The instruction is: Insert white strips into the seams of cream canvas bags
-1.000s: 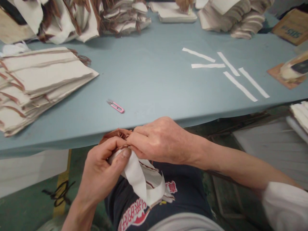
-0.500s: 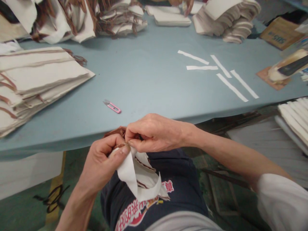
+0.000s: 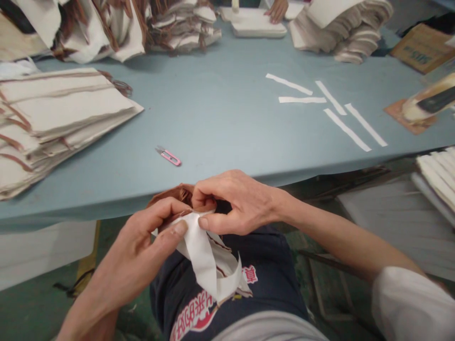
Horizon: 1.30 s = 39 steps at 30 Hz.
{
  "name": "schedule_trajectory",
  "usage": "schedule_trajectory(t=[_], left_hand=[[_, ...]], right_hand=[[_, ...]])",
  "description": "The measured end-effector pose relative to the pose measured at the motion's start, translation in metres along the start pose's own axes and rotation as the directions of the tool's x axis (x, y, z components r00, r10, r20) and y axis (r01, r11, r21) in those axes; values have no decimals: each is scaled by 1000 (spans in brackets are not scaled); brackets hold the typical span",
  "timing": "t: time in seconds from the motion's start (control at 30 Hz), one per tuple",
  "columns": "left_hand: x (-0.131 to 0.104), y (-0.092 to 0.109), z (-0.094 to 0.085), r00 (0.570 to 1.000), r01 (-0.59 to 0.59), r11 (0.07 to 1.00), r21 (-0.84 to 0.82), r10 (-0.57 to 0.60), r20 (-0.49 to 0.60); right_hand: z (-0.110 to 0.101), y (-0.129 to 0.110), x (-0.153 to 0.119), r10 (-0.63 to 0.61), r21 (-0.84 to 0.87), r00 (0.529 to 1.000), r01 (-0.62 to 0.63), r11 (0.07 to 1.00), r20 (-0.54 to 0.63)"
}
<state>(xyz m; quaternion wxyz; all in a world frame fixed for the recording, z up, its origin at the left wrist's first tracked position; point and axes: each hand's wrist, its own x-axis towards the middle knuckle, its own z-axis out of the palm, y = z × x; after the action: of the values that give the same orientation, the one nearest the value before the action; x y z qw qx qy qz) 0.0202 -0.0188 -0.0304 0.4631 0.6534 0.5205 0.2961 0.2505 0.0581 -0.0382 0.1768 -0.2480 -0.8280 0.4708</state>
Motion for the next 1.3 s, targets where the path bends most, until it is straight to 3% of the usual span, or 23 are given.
schedule_trajectory(t=[0.17,0.27,0.53,0.73,0.87,0.97,1.17,1.3], left_hand=[[-2,7,-5,999,-27,999,28,27,22],[-1,9,-7,997,-53,999,4,53,57],[-3,9,-11,997,-69,997,22,68,38],[1,10,-12,993,-117,988,103,116,20],[3,13,-10,982,-176,945,277,190,-22],[0,14,-6,964,-209,901,381,256,-75],[-8,8,-1,958,-200,911,360,259,-122],[-8,5,2,913,-298,877,377,378,-157]], right_hand=[[6,-6,7,-112,-193,987,89,977,-112],[11,-5,10,-190,-252,975,157,955,-113],[16,3,10,-227,-201,971,208,957,-79],[21,10,10,-220,-257,973,195,947,-73],[24,18,12,-211,-300,975,183,936,-66],[25,17,11,-154,-239,987,138,961,-48],[22,-5,5,-50,-79,994,43,996,-93],[22,-12,4,-15,59,995,21,998,-98]])
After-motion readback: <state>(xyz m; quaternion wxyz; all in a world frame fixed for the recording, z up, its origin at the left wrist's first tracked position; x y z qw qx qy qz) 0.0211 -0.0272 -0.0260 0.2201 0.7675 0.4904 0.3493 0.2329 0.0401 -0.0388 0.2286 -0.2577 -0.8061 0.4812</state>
